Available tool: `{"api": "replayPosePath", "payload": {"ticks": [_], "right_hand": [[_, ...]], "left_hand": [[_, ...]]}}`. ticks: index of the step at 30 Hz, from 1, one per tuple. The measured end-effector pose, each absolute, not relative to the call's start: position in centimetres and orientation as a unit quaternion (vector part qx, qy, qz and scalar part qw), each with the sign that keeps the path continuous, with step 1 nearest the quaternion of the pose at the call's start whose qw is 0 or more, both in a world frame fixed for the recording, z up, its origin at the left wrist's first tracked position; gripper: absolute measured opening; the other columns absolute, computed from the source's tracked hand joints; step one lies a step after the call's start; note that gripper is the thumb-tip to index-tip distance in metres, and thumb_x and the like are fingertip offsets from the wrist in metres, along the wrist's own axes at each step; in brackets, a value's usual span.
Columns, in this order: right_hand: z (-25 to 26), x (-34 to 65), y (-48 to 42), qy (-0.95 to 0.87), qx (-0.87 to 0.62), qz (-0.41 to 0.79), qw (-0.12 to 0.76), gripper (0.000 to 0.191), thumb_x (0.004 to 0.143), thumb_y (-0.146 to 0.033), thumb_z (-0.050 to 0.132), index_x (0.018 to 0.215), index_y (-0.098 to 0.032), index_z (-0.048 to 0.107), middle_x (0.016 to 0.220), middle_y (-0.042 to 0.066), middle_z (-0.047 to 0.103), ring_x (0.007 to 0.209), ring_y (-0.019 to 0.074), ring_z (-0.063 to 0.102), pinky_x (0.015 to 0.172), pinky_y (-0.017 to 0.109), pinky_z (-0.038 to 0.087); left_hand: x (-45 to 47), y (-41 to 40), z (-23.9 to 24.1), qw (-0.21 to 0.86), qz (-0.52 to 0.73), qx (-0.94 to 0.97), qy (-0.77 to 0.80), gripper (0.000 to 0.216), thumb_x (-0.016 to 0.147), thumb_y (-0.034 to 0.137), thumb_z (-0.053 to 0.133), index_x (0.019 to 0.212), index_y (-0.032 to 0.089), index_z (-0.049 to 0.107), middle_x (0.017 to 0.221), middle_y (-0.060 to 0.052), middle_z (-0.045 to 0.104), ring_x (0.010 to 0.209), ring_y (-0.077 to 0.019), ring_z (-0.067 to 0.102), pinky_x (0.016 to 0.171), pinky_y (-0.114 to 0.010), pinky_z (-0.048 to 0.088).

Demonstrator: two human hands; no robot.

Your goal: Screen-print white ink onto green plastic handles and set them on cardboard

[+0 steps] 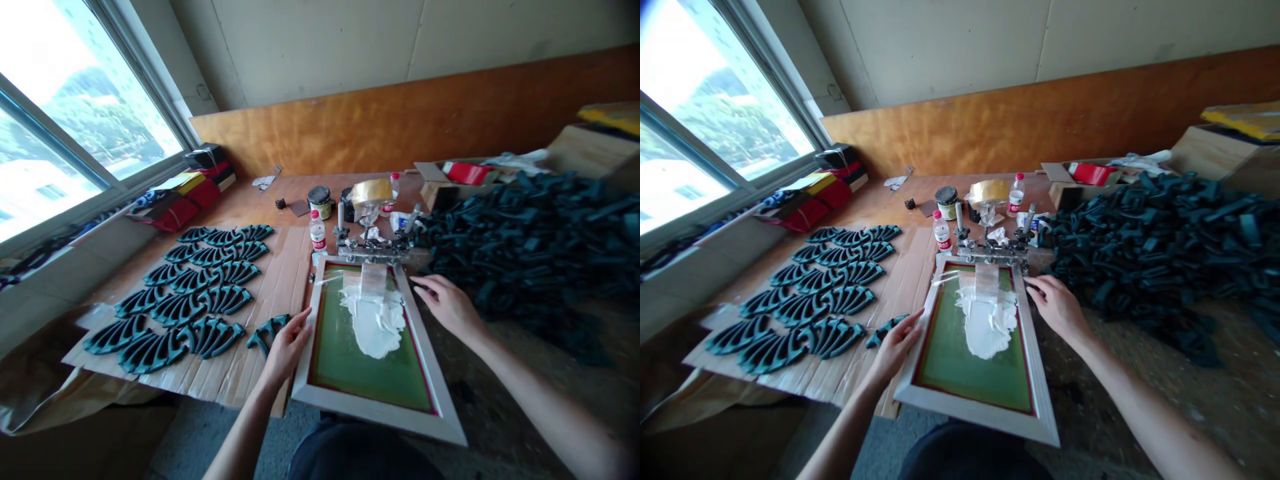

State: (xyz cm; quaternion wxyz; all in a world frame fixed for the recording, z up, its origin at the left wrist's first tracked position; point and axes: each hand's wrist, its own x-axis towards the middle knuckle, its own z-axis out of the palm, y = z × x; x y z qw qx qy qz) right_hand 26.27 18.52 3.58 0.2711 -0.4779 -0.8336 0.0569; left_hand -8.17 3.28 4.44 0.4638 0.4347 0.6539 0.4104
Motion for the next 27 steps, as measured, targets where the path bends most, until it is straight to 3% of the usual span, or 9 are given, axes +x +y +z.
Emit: {"api": "replayPosePath", "payload": {"ticks": [3, 5, 8, 9, 15, 18, 23, 27], "right_hand": [[5.9, 22.2, 20.0, -0.856, -0.439, 0.021, 0.272, 0.05, 0.082, -0.029, 0.063, 0.128, -0.014, 0.052, 0.128, 0.017, 0.049, 0.112, 0.0298, 0.052, 0.096, 0.044, 0.044], [6.0, 19.5, 19.7, -0.888, -0.41, 0.024, 0.206, 0.043, 0.077, -0.022, 0.069, 0.117, -0.015, 0.056, 0.118, 0.015, 0.055, 0.108, 0.0284, 0.052, 0.091, 0.041, 0.046], [4.6, 17.9, 17.4, -0.915, -0.38, 0.059, 0.125, 0.011, 0.081, -0.012, 0.06, 0.09, -0.018, 0.059, 0.089, 0.006, 0.063, 0.086, 0.0209, 0.056, 0.075, 0.031, 0.047], [4.0, 18.2, 16.3, -0.923, -0.362, 0.059, 0.12, 0.009, 0.082, -0.009, 0.055, 0.084, -0.018, 0.058, 0.084, 0.005, 0.062, 0.082, 0.0196, 0.056, 0.073, 0.029, 0.045], [3.8, 22.0, 12.6, -0.976, -0.172, 0.07, 0.112, 0.02, 0.083, -0.004, 0.046, 0.082, -0.017, 0.061, 0.081, 0.006, 0.061, 0.08, 0.0192, 0.054, 0.074, 0.032, 0.041], [4.5, 21.8, 13.2, -0.968, -0.199, 0.115, 0.1, 0.016, 0.081, -0.006, 0.051, 0.077, -0.019, 0.06, 0.075, 0.003, 0.06, 0.076, 0.018, 0.054, 0.07, 0.03, 0.041], [2.5, 21.1, 11.5, -0.949, -0.21, 0.024, 0.236, 0.03, 0.083, -0.002, 0.04, 0.095, -0.014, 0.064, 0.09, 0.009, 0.065, 0.091, 0.0219, 0.056, 0.078, 0.034, 0.046], [2.8, 21.6, 11.0, -0.959, -0.189, 0.086, 0.191, 0.023, 0.085, -0.007, 0.046, 0.094, -0.016, 0.065, 0.086, 0.007, 0.065, 0.086, 0.0201, 0.058, 0.078, 0.033, 0.048]], "left_hand": [[-7.8, 3.0, 0.7, 0.429, 0.355, 0.47, 0.685, 0.068, 0.085, 0.045, 0.052, 0.146, 0.02, 0.038, 0.079, -0.001, 0.068, 0.073, -0.0179, 0.062, 0.066, -0.025, 0.046], [-7.7, 3.2, -0.5, 0.4, 0.321, 0.488, 0.706, 0.065, 0.086, 0.042, 0.05, 0.146, 0.02, 0.037, 0.085, -0.004, 0.07, 0.077, -0.0193, 0.064, 0.069, -0.026, 0.046], [-7.9, 3.5, -1.2, 0.388, 0.281, 0.499, 0.722, 0.061, 0.087, 0.043, 0.047, 0.144, 0.021, 0.041, 0.09, -0.005, 0.072, 0.082, -0.0207, 0.066, 0.07, -0.026, 0.046], [-8.0, 3.5, -1.3, 0.387, 0.274, 0.5, 0.725, 0.06, 0.088, 0.044, 0.047, 0.143, 0.022, 0.042, 0.091, -0.005, 0.072, 0.083, -0.021, 0.066, 0.071, -0.026, 0.047], [-8.3, 3.4, -2.3, 0.392, 0.281, 0.49, 0.726, 0.061, 0.087, 0.047, 0.047, 0.142, 0.021, 0.045, 0.088, -0.004, 0.071, 0.08, -0.0199, 0.066, 0.07, -0.025, 0.048], [-8.1, 3.4, -2.4, 0.398, 0.308, 0.477, 0.72, 0.061, 0.086, 0.048, 0.05, 0.14, 0.019, 0.048, 0.088, -0.004, 0.072, 0.08, -0.02, 0.065, 0.073, -0.026, 0.048], [-8.0, 3.5, -2.0, 0.416, 0.348, 0.442, 0.715, 0.064, 0.081, 0.049, 0.058, 0.136, 0.018, 0.052, 0.083, -0.004, 0.072, 0.078, -0.0206, 0.064, 0.072, -0.028, 0.049], [-8.0, 3.5, -1.8, 0.433, 0.361, 0.43, 0.705, 0.065, 0.079, 0.049, 0.061, 0.135, 0.017, 0.053, 0.076, -0.003, 0.069, 0.072, -0.0192, 0.062, 0.065, -0.026, 0.048]]}}
